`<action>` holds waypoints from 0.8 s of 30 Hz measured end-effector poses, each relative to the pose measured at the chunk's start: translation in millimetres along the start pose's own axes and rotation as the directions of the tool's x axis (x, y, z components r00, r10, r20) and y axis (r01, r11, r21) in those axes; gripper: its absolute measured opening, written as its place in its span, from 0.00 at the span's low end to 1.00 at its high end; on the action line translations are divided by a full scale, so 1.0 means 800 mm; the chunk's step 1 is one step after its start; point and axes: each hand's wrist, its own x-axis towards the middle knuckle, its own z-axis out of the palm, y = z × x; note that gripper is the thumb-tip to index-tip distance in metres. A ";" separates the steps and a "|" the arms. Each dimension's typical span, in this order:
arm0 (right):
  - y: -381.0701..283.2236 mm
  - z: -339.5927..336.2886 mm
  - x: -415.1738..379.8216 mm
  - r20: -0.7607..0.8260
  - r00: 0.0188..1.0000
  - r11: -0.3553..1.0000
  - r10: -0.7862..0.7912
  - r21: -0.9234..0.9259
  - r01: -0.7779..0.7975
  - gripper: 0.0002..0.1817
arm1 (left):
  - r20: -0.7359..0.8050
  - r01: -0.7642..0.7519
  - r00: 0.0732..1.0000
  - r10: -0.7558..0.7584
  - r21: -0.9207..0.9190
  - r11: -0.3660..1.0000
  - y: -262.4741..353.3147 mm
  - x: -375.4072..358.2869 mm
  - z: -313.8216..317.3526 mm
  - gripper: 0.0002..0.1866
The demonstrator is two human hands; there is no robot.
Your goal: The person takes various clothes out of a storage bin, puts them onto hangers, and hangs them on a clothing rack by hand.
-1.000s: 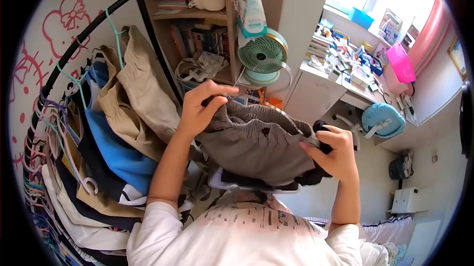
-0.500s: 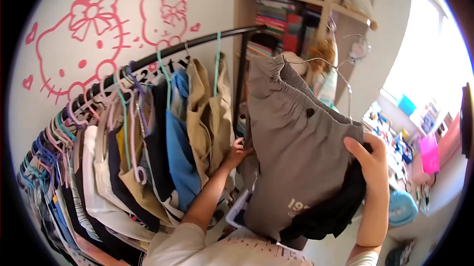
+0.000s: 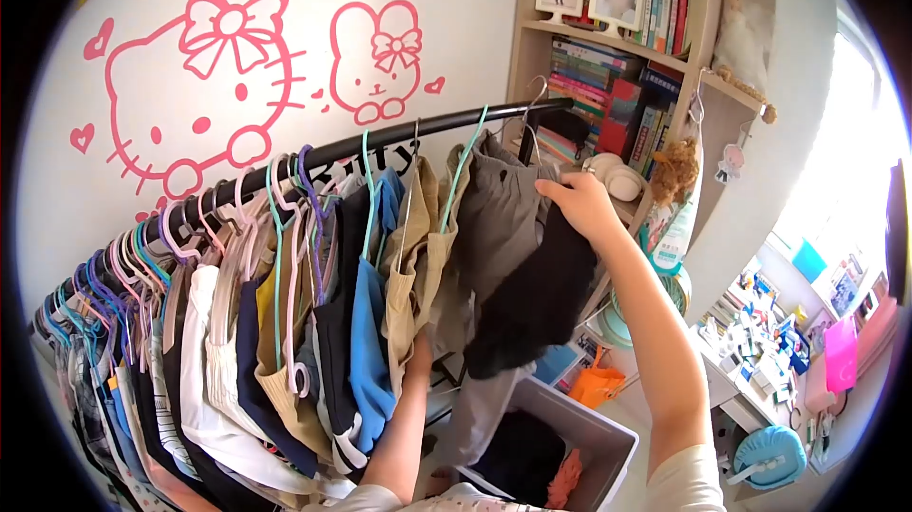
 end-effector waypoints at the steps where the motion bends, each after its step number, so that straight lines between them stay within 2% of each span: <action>1: 0.018 0.010 0.015 0.044 0.999 0.993 -0.005 -0.114 0.010 0.23 | 0.001 -0.153 0.988 0.153 0.045 0.987 0.007 -0.004 -0.003 0.20; 2: 0.035 0.025 0.019 0.051 0.999 0.994 0.008 -0.112 -0.002 0.23 | 0.010 -0.143 0.990 0.143 0.052 0.988 0.010 -0.008 -0.002 0.20; 4: 0.053 0.045 0.018 0.100 0.995 0.950 -0.007 -0.310 0.038 0.22 | 0.050 0.038 0.998 -0.031 -0.158 0.987 0.017 -0.014 0.006 0.30; 5: 0.063 0.054 0.013 0.034 0.999 0.921 -0.012 -0.389 0.025 0.22 | 0.039 0.187 0.982 -0.183 -0.219 0.958 0.015 -0.017 0.015 0.32; 6: 0.068 0.059 0.008 0.035 0.999 0.922 0.009 -0.387 0.005 0.22 | 0.190 0.366 0.926 -0.325 -0.257 0.894 0.108 -0.032 -0.002 0.37; 7: 0.074 0.061 0.005 -0.016 0.999 0.923 -0.031 -0.383 0.023 0.23 | 0.244 0.224 0.958 -0.151 -0.305 0.926 0.084 -0.038 0.014 0.51; 8: 0.082 0.063 0.000 -0.067 0.996 0.924 -0.065 -0.381 0.035 0.24 | 0.285 -0.028 0.955 0.085 -0.198 0.980 0.062 -0.046 0.029 0.57; 9: 0.081 0.054 -0.007 -0.099 0.993 0.948 -0.064 -0.317 0.029 0.25 | 0.358 -0.287 0.882 0.307 -0.110 0.952 0.063 -0.050 0.045 0.64; 10: 0.090 0.047 -0.011 -0.127 0.989 0.986 -0.080 -0.156 0.060 0.20 | 0.433 -0.337 0.827 0.359 -0.129 0.933 0.057 -0.059 0.066 0.70; 12: 0.103 0.021 -0.030 -0.193 0.972 0.989 -0.135 0.040 0.146 0.14 | 0.475 -0.294 0.829 0.295 -0.078 0.953 0.048 -0.071 0.105 0.68; 13: 0.105 0.002 -0.048 -0.202 0.974 0.987 -0.104 0.096 0.126 0.12 | 0.445 -0.227 0.862 0.242 -0.088 0.970 0.032 -0.075 0.130 0.66; 14: 0.101 -0.019 -0.067 -0.216 0.974 0.983 -0.075 0.151 0.109 0.10 | 0.448 -0.104 0.887 0.110 -0.039 0.994 0.021 -0.077 0.149 0.59; 15: 0.092 -0.040 -0.096 -0.195 0.981 0.961 -0.015 0.267 0.068 0.10 | 0.498 -0.027 0.867 0.000 0.047 0.999 -0.001 -0.072 0.165 0.53; 16: 0.080 -0.063 -0.126 -0.102 0.987 0.915 0.128 0.396 -0.077 0.12 | 0.460 -0.005 0.887 -0.039 0.094 0.996 -0.041 -0.070 0.191 0.47; 17: 0.072 -0.083 -0.157 -0.054 0.978 0.859 0.203 0.489 -0.151 0.12 | 0.440 0.009 0.897 -0.046 0.085 0.996 -0.065 -0.064 0.204 0.43; 18: 0.066 -0.098 -0.186 -0.066 0.980 0.845 0.186 0.520 -0.125 0.12 | 0.427 0.015 0.903 -0.051 0.089 0.996 -0.096 -0.060 0.216 0.38; 19: 0.071 -0.109 -0.216 -0.069 0.971 0.770 0.230 0.623 -0.138 0.13 | 0.508 0.060 0.855 -0.110 0.113 0.992 -0.140 -0.057 0.232 0.30; 20: 0.078 -0.118 -0.246 -0.069 0.959 0.680 0.276 0.719 -0.144 0.13 | 0.523 0.766 0.595 -0.610 -0.140 0.627 -0.011 -0.073 0.201 0.20; 22: 0.104 -0.121 -0.307 -0.033 0.904 0.476 0.426 0.858 -0.193 0.14 | 0.535 0.716 0.631 -0.561 -0.123 0.687 -0.003 -0.142 0.213 0.20; 23: 0.114 -0.116 -0.334 0.009 0.883 0.359 0.469 0.912 -0.200 0.13 | 0.910 0.742 0.327 -0.255 -0.080 0.666 -0.050 -0.188 0.219 0.26; 24: 0.136 -0.107 -0.363 0.014 0.852 0.285 0.523 0.939 -0.191 0.14 | 0.978 0.972 -0.053 -0.203 0.097 0.212 0.030 -0.237 0.188 0.29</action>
